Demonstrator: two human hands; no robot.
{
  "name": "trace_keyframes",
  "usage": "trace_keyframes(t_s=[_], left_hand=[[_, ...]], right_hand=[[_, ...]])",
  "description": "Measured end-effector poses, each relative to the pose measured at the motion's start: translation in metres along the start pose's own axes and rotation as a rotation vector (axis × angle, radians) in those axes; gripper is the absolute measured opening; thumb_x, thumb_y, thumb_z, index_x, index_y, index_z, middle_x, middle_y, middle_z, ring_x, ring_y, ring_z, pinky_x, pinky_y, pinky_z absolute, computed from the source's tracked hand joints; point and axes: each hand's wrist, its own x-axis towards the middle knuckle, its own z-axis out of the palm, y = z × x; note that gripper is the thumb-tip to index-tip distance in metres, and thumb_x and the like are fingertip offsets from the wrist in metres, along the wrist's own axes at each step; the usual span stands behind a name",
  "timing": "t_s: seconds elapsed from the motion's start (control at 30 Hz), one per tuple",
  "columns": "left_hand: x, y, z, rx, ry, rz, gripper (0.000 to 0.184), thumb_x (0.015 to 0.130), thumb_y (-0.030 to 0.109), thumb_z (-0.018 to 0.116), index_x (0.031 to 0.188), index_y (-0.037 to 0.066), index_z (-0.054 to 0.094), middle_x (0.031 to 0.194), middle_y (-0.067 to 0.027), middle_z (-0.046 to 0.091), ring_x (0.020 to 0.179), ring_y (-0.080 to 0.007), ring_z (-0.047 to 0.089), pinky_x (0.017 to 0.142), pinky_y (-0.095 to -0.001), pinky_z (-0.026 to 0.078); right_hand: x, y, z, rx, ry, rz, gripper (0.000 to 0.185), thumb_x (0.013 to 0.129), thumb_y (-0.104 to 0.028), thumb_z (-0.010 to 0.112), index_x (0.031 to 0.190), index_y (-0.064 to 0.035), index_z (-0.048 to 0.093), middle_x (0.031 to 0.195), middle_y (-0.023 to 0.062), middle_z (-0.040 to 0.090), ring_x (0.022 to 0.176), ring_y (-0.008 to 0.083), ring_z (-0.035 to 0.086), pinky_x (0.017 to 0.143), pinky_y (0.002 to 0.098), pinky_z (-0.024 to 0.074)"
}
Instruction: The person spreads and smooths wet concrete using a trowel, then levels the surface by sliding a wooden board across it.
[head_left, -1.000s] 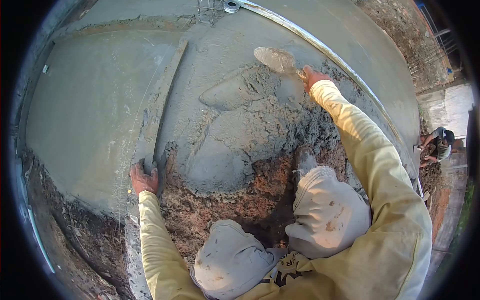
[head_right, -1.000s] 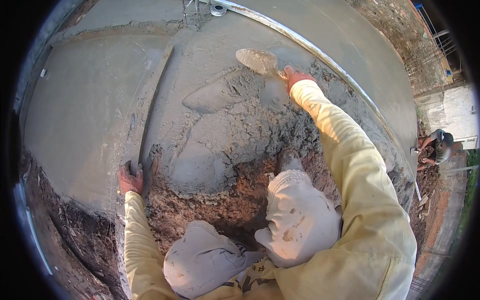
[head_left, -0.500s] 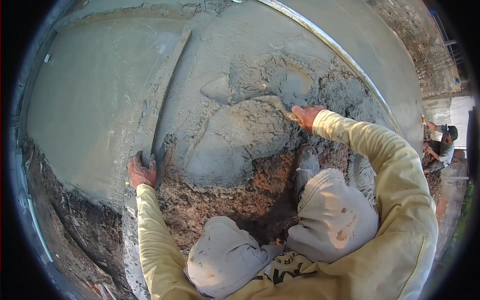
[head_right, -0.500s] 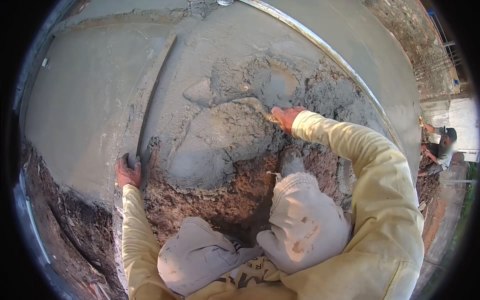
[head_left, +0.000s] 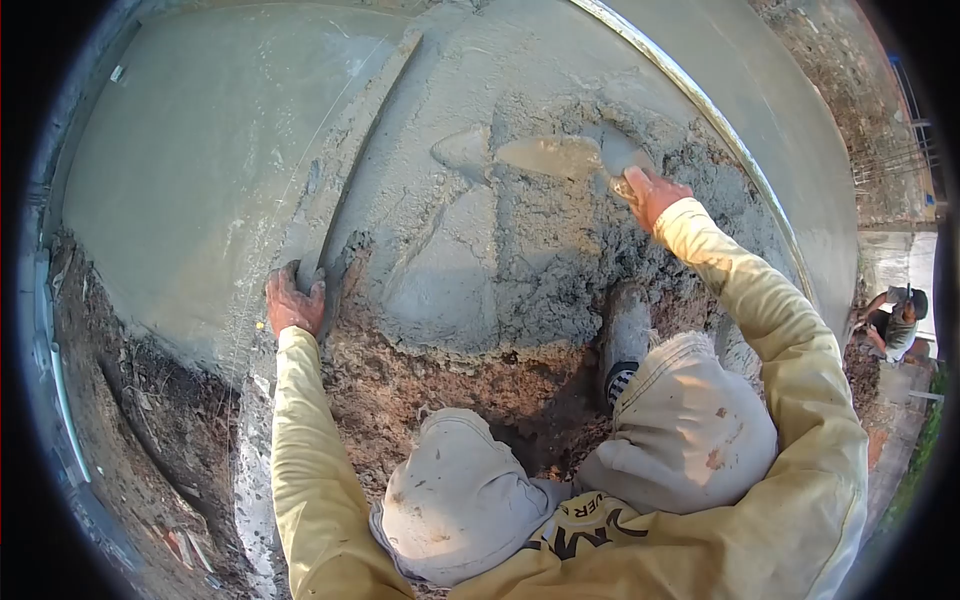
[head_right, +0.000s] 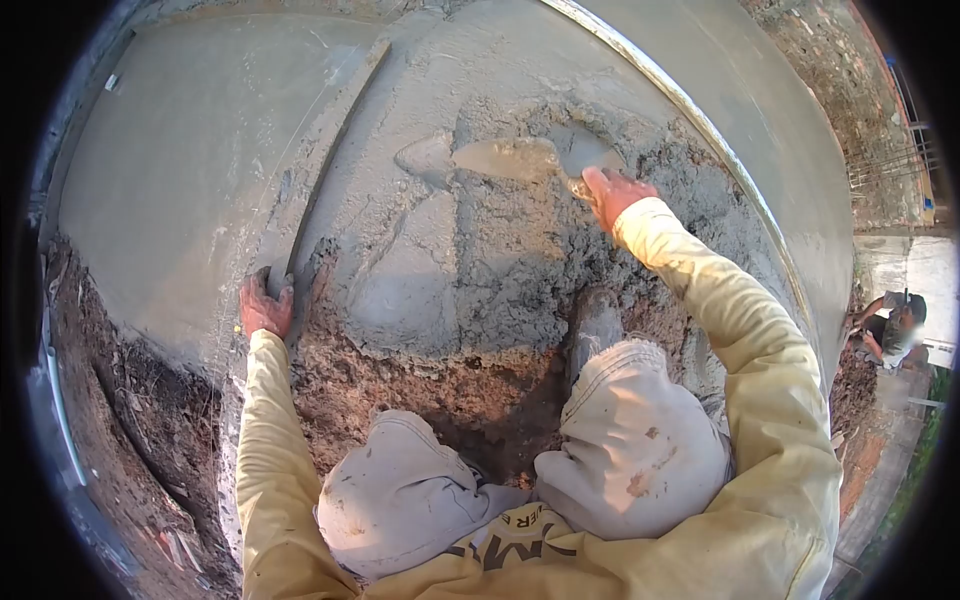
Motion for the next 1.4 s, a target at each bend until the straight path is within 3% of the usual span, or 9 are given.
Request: trace_keyframes(t_s=[0.2,0.37,0.57,0.8,0.9,1.07,1.2,1.23,1.4], left_hand=[[-0.002,-0.002,0.004,-0.045,0.031,-0.027,0.077,0.081,0.046,0.061,0.138,-0.001,0.039,0.143,-0.0195,0.039,0.135,-0.0336,0.032,0.114,-0.0389,0.025],[-0.006,0.005,-0.008,-0.123,0.07,0.004,0.068,0.078,0.042,0.066,0.132,0.004,0.047,0.138,-0.0189,0.044,0.132,-0.0339,0.037,0.111,-0.0398,0.03],[-0.006,0.01,-0.017,-0.04,-0.095,-0.045,0.074,0.087,0.051,0.052,0.142,0.004,0.035,0.149,-0.0165,0.031,0.139,-0.031,0.028,0.115,-0.0363,0.022],[-0.003,0.003,-0.009,-0.03,-0.115,-0.051,0.078,0.088,0.052,0.049,0.145,0.003,0.028,0.151,-0.0171,0.027,0.141,-0.0313,0.023,0.116,-0.0358,0.019],[0.003,-0.003,-0.004,0.004,-0.131,0.008,0.078,0.088,0.052,0.048,0.145,0.003,0.028,0.15,-0.0174,0.029,0.141,-0.0316,0.023,0.116,-0.0355,0.018],[0.013,-0.013,-0.004,-0.126,-0.013,0.109,0.067,0.085,0.041,0.057,0.136,0.0,0.042,0.141,-0.0207,0.042,0.134,-0.0342,0.035,0.112,-0.0387,0.028],[0.013,-0.033,-0.014,-0.151,0.028,0.134,0.061,0.085,0.037,0.058,0.132,0.0,0.046,0.138,-0.0213,0.045,0.131,-0.0351,0.039,0.111,-0.0398,0.03],[0.008,-0.036,-0.028,-0.149,0.027,0.134,0.06,0.085,0.036,0.057,0.132,0.0,0.046,0.137,-0.0214,0.045,0.131,-0.0353,0.039,0.111,-0.04,0.03],[-0.047,-0.073,-0.065,-0.108,0.132,0.208,0.053,0.082,0.028,0.06,0.127,0.002,0.05,0.127,-0.0207,0.053,0.126,-0.0357,0.043,0.109,-0.0411,0.032]], right_hand=[[0.117,-0.071,-0.004,0.017,0.091,0.052,0.034,0.095,-0.016,0.04,0.128,-0.0075,0.043,0.124,0.0206,0.057,0.112,0.0383,0.056,0.094,0.0462,0.0439],[0.04,-0.121,0.012,0.013,-0.169,-0.229,0.033,0.091,-0.013,0.044,0.123,-0.0036,0.044,0.115,0.024,0.06,0.108,0.0408,0.058,0.091,0.0483,0.0452],[-0.027,-0.154,-0.003,0.029,-0.565,-0.373,0.032,0.087,-0.016,0.05,0.116,-0.0049,0.044,0.102,0.0258,0.063,0.095,0.0446,0.061,0.083,0.0521,0.0464],[-0.042,-0.181,-0.003,0.026,-0.666,-0.517,0.027,0.085,-0.012,0.048,0.111,-0.0043,0.043,0.104,0.0262,0.062,0.097,0.0452,0.061,0.085,0.0515,0.0454],[-0.045,-0.184,0.001,0.007,-0.553,-0.627,0.036,0.085,-0.013,0.05,0.118,-0.0034,0.041,0.117,0.0279,0.057,0.103,0.0461,0.059,0.085,0.0536,0.0449],[-0.041,-0.219,-0.006,-0.141,-0.269,-0.938,0.044,0.088,-0.015,0.049,0.13,-0.0088,0.039,0.107,0.0167,0.055,0.101,0.0357,0.06,0.087,0.0472,0.0472],[-0.019,-0.222,0.004,-0.098,-0.086,-0.805,0.043,0.089,-0.012,0.047,0.131,-0.0108,0.038,0.123,0.0178,0.053,0.105,0.0387,0.058,0.089,0.051,0.0455],[-0.013,-0.211,0.01,-0.061,-0.074,-0.704,0.045,0.09,-0.019,0.051,0.133,-0.0103,0.039,0.132,0.0248,0.049,0.115,0.0436,0.053,0.098,0.051,0.041],[0.0,-0.17,-0.031,0.028,-0.389,-0.531,0.061,0.087,-0.051,0.056,0.133,-0.0122,0.043,0.127,0.0204,0.055,0.113,0.0416,0.055,0.095,0.0492,0.0426]])
